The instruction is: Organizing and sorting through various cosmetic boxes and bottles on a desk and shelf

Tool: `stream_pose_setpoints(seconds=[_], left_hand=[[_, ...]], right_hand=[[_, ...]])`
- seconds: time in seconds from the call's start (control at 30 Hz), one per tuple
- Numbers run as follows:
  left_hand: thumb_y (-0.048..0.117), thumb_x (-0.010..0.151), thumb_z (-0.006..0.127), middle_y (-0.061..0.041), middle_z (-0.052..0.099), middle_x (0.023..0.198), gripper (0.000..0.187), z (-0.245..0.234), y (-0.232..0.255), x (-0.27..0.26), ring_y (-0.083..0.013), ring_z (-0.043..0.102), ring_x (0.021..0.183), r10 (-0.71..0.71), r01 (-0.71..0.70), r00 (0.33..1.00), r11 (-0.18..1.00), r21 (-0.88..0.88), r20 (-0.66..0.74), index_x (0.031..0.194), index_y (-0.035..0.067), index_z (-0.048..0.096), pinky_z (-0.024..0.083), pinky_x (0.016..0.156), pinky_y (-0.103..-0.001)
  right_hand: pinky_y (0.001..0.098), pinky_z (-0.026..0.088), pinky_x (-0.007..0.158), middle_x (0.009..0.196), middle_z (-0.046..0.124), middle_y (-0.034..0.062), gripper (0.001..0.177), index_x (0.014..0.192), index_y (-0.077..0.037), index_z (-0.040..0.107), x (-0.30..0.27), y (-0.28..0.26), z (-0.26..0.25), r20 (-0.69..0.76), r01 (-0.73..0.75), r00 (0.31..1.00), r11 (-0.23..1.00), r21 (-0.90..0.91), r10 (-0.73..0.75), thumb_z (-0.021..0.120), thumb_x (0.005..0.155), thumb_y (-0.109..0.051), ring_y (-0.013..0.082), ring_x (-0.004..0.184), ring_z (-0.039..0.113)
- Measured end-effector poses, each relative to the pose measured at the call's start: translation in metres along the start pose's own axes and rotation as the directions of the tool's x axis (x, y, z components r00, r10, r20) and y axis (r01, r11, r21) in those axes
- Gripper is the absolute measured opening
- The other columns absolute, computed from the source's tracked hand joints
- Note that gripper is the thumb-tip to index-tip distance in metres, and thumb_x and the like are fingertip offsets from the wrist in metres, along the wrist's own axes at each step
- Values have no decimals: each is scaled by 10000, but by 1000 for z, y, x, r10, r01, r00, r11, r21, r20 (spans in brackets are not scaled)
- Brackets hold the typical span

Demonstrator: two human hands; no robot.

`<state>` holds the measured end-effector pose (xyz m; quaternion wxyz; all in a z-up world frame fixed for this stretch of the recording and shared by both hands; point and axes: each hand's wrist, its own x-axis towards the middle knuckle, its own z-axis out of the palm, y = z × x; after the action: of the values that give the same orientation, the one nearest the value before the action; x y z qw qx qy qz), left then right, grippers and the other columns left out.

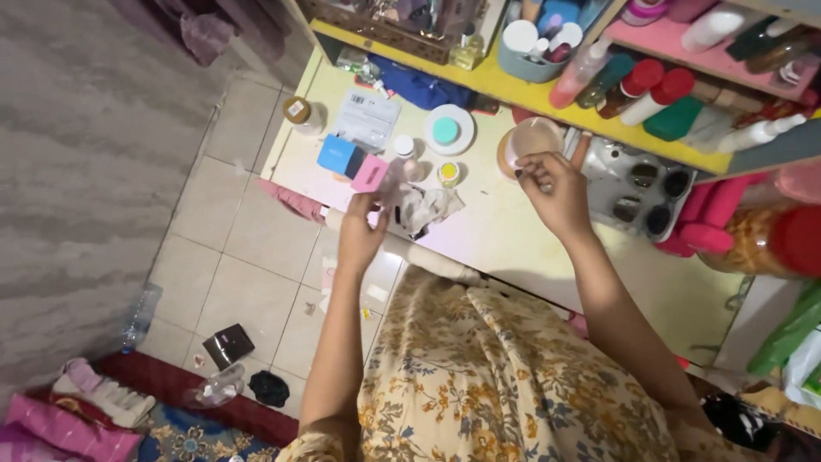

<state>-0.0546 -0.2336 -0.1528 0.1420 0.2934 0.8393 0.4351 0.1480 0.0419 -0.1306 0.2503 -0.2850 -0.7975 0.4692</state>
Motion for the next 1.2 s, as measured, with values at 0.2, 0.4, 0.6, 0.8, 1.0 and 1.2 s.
stream_pose_setpoints(seconds=[0.2,0.4,0.6,0.8,1.0,1.2], left_hand=[[28,869,686,-73,648,956,214,11,-16,-9,-258,711,770,93,-84,982,995,57,-163,1069,101,691,571,730,-394],[192,717,851,-115,487,1195,624,8,-39,12,-339,577,1023,61,-32,934,996,88,-351,1260,104,556,485,959,-467],[181,659,861,-203,505,1206,749,26,-55,16,-480,538,1094,23,28,942,989,148,-334,1314,54,521,440,963,-612],[175,740,858,-157,612,1097,566,40,-82,34,-404,576,1024,39,23,944,983,181,-328,1233,50,608,455,892,-565],[251,729,930,-86,622,1098,598,-12,47,44,-292,591,1010,154,-189,888,981,-39,-433,1243,118,655,438,898,-431],[184,818,922,-99,547,1442,805,8,163,95,-273,573,1227,226,-385,899,817,-429,-376,1482,141,468,458,952,-380]], right_hand=[[358,606,672,919,658,116,177,1082,-62,751,-18,7,-4,14,-123,992,982,-145,127,754,906,-78,296,825,739],[371,604,725,997,696,94,192,1141,-137,760,-41,17,-17,-62,-259,966,956,-138,253,752,951,-162,275,884,726],[364,600,712,988,692,94,227,1154,-148,765,-46,25,-23,-82,-278,960,948,-155,268,746,930,-109,245,859,714],[375,594,738,996,706,170,245,1139,-115,768,-43,37,-15,-104,-341,936,940,-26,336,733,899,-81,301,848,709],[418,611,713,961,740,173,248,1106,-106,787,-35,30,-33,-166,-336,932,939,-70,321,745,863,-80,365,851,741],[463,612,747,950,756,192,271,1136,-86,758,-41,31,-55,-216,-392,906,913,-114,363,764,874,-153,372,892,747]])
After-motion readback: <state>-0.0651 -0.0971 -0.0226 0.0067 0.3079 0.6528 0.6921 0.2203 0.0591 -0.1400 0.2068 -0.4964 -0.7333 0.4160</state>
